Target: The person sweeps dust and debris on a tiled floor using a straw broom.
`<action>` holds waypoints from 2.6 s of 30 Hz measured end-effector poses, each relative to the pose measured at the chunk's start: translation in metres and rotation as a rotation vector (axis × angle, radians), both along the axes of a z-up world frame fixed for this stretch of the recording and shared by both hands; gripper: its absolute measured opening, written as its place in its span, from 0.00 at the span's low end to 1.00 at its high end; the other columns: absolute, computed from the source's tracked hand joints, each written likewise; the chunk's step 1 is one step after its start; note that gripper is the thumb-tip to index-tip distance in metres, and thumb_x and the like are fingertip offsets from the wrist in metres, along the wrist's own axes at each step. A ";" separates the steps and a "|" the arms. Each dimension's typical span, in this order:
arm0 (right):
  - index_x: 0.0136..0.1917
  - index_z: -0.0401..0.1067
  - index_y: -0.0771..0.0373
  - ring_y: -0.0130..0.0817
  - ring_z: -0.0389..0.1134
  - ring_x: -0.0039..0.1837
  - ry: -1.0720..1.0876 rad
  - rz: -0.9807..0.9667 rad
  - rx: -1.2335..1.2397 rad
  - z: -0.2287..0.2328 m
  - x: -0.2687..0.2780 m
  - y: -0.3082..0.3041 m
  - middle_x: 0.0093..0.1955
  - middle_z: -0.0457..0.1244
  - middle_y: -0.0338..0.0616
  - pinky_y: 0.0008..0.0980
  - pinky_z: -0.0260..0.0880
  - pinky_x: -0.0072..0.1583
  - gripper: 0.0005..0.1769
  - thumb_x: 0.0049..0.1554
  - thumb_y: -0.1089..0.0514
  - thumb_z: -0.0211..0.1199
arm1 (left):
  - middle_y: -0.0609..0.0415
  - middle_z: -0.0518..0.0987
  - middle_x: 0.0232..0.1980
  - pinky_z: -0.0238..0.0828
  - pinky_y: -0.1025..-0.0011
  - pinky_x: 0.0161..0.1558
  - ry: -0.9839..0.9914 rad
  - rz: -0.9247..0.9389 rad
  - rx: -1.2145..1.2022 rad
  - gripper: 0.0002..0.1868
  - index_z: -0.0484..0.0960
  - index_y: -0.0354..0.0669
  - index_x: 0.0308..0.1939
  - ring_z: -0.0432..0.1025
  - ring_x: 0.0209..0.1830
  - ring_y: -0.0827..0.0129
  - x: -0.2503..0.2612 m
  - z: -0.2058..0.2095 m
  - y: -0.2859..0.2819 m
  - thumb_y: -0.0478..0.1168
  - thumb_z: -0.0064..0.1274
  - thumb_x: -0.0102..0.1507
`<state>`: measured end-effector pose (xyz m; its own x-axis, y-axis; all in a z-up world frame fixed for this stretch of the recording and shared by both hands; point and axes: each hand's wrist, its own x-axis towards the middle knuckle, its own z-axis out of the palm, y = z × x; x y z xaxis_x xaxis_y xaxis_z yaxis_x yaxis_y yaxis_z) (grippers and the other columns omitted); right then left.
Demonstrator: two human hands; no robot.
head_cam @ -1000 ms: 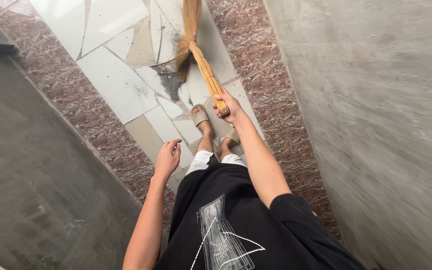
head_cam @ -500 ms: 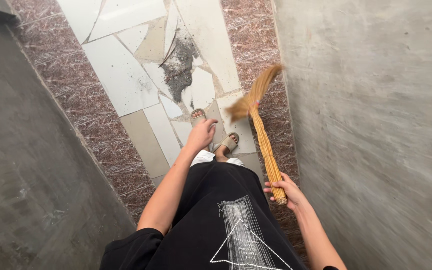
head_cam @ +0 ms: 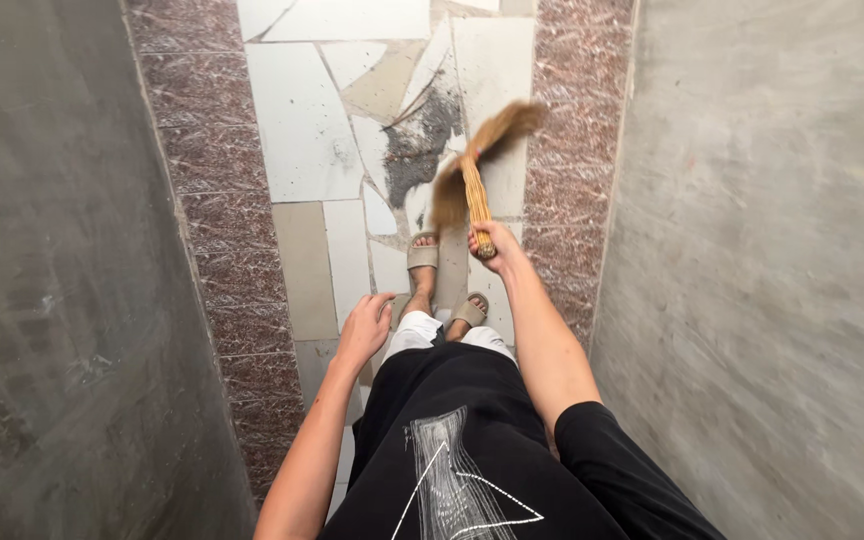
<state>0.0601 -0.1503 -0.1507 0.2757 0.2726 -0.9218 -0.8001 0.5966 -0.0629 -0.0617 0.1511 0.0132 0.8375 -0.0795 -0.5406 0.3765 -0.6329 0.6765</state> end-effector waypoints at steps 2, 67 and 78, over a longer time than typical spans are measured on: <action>0.54 0.61 0.65 0.30 0.63 0.34 0.005 -0.024 0.021 -0.010 0.036 0.003 0.38 0.62 0.47 0.24 0.68 0.32 0.11 0.60 0.58 0.56 | 0.43 0.80 0.49 0.71 0.55 0.53 0.056 0.050 0.052 0.15 0.82 0.48 0.56 0.75 0.51 0.46 -0.004 0.004 0.009 0.41 0.48 0.67; 0.74 0.61 0.61 0.36 0.71 0.33 -0.407 1.690 -0.318 0.152 0.112 -0.006 0.40 0.69 0.52 0.34 0.69 0.29 0.39 0.50 0.69 0.64 | 0.42 0.81 0.51 0.73 0.57 0.51 -0.209 0.997 0.085 0.13 0.81 0.43 0.56 0.76 0.50 0.46 -0.017 0.038 -0.042 0.37 0.48 0.69; 0.75 0.61 0.62 0.37 0.68 0.31 -0.576 1.719 -0.759 0.105 0.128 0.076 0.37 0.66 0.53 0.38 0.66 0.29 0.36 0.54 0.67 0.62 | 0.43 0.80 0.48 0.72 0.58 0.51 -0.057 1.102 0.106 0.15 0.81 0.44 0.59 0.76 0.46 0.51 -0.144 0.012 -0.080 0.35 0.49 0.68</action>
<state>0.1879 -0.0744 -0.0459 0.4540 0.1918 -0.8701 -0.1991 -0.9300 -0.3089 -0.2057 0.0713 0.0255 0.4453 0.7687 -0.4591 0.7391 -0.0262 0.6731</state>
